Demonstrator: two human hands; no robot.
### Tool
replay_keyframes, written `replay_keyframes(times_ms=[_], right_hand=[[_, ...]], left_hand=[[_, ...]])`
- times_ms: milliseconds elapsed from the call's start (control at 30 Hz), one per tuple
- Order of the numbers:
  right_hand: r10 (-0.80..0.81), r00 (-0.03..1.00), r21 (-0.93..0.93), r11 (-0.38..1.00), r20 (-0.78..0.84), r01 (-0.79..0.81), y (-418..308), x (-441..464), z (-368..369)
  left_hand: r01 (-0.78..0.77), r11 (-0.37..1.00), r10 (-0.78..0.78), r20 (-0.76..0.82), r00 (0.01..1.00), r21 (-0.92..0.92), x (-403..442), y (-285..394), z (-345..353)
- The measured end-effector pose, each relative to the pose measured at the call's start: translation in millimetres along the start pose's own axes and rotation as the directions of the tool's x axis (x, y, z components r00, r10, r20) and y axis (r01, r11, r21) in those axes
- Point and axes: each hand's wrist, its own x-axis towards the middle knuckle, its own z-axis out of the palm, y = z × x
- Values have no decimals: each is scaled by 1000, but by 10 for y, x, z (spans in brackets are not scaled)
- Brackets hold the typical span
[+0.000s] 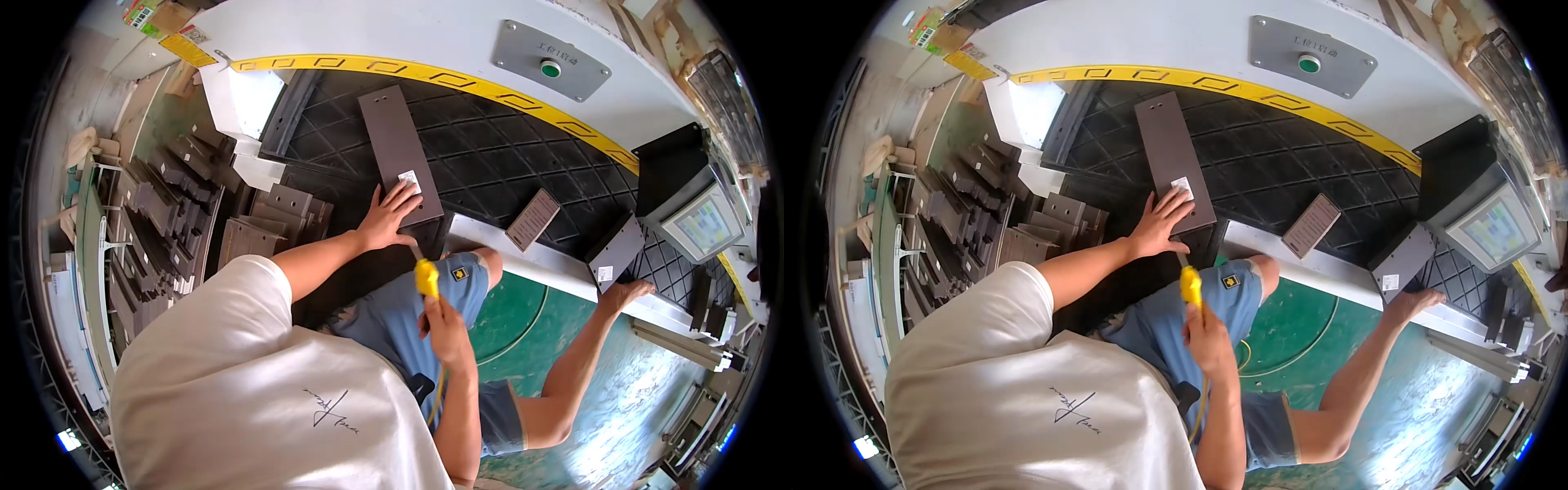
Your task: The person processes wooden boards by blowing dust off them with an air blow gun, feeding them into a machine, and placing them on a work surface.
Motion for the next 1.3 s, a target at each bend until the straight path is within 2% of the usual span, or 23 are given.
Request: replay_keyframes(times_ms=[67,200,300,400,500,600,700,800,833,933,967,1000,1067,1100,1300], right_hand=[[13,999,-39,999,-48,-15,95,47,6],[13,993,-36,999,-117,-17,5,49,83],[-19,988,12,1000,-151,21,21,62,87],[-10,996,29,999,-89,13,109,89,103],[-36,986,-51,998,-160,28,173,140,95],[83,996,-33,996,27,-82,44,121,50],[-22,978,10,1000,-207,25,115,193,146],[115,991,14,993,67,-116,-63,150,119],[92,994,45,994,59,-95,-20,166,129],[72,992,444,889,100,-109,171,295,222],[96,981,421,893,170,-161,316,356,193],[72,985,488,861,154,-140,291,359,214],[85,984,510,846,158,-155,292,409,264],[81,983,510,846,162,-154,296,433,264],[87,981,575,800,173,-172,417,389,235]], left_hand=[[-38,997,32,-86,996,-70,-6,-97,87],[-85,996,84,-70,994,-11,3,-162,15],[-113,992,109,-81,991,-50,19,-205,-12],[-113,994,113,-61,992,-1,20,-208,-39],[-103,995,103,-45,994,-7,17,-221,-72],[-122,992,122,-33,992,11,16,-235,-109],[-144,990,144,-24,989,-9,23,-317,-148],[-170,985,171,-17,985,35,22,-455,-156],[-158,987,157,10,987,16,15,-476,-147],[228,958,-216,-83,973,173,-104,-627,-172],[253,959,-247,-64,967,131,-97,-596,-177],[432,899,-423,-109,899,72,-84,-569,-66],[667,745,-664,-106,740,-10,-10,-255,-68],[711,699,-715,-87,694,-78,22,-162,11],[607,790,-600,-306,739,-84,108,-332,168]])
